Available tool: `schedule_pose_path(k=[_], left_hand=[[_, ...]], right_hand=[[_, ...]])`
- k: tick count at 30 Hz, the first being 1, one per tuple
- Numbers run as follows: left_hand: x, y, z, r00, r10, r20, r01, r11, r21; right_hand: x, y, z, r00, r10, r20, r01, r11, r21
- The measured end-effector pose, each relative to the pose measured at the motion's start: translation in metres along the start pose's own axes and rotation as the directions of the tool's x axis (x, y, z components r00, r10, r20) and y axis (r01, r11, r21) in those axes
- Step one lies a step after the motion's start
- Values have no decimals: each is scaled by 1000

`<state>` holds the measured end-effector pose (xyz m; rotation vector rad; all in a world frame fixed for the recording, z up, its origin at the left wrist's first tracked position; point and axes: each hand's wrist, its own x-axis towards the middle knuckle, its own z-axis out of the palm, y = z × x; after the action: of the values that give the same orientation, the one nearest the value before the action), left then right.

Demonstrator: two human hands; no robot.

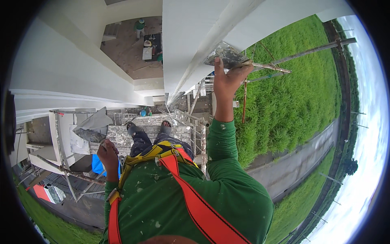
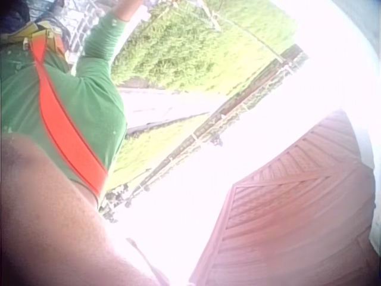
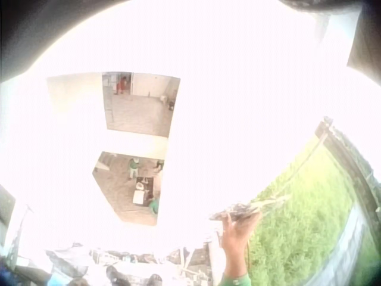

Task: The person applies plaster to a white wall using a trowel and a hawk. They repeatedly scoop plaster from the hawk and smooth it onto the wall surface while standing on scaffolding.

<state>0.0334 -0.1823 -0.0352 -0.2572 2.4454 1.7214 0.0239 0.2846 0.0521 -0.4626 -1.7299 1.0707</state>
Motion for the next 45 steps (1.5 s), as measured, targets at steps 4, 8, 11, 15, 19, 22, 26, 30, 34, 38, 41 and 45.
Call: schedule_pose_path(k=[4, 8, 11, 15, 19, 22, 26, 30, 34, 38, 41, 45], left_hand=[[1, 2, 1, 1000, -8, -1, 8, 1000, -13], [0, 5, 1, 1000, 0, 15, 0, 1000, 1], [-1, 6, 1, 1000, 4, 16, -4, 1000, 7], [-1, 9, 2, 1000, 17, 17, -18, 999, 38], [-2, 10, 3, 999, 29, 16, -30, 997, 71], [-3, 12, 5, 999, 25, 20, -26, 999, 40], [-3, 13, 6, 998, 47, 42, -47, 999, 8], [-4, 13, 6, 997, 24, 67, -22, 999, -26], [-4, 10, 5, 998, -1, 60, 4, 999, -35], [-1, 5, 4, 997, 16, 75, -11, 998, -61], [1, 1, 4, 998, -2, 59, 6, 998, -69], [3, -3, 2, 997, 27, 69, -24, 998, -51]], right_hand=[[0, -5, -1, 1000, -31, -2, 31, 998, 55], [0, -5, -2, 1000, -31, -1, 31, 999, -19], [0, -2, -4, 1000, -29, -4, 28, 997, -71], [-1, 1, -6, 1000, -4, -12, 2, 991, -137], [-1, 1, -5, 1000, -3, -24, 0, 991, -136], [0, -2, -3, 999, -30, -27, 28, 996, -83], [1, -5, -4, 1000, -25, -17, 23, 993, -112], [0, 0, -7, 999, -31, -28, 27, 991, -128], [0, 13, -10, 998, -51, -47, 44, 989, -141], [1, 25, -13, 998, -8, -67, -2, 989, -145], [3, 29, -16, 997, -31, -73, 18, 984, -175], [6, 30, -23, 999, 19, -40, -31, 944, -330]])
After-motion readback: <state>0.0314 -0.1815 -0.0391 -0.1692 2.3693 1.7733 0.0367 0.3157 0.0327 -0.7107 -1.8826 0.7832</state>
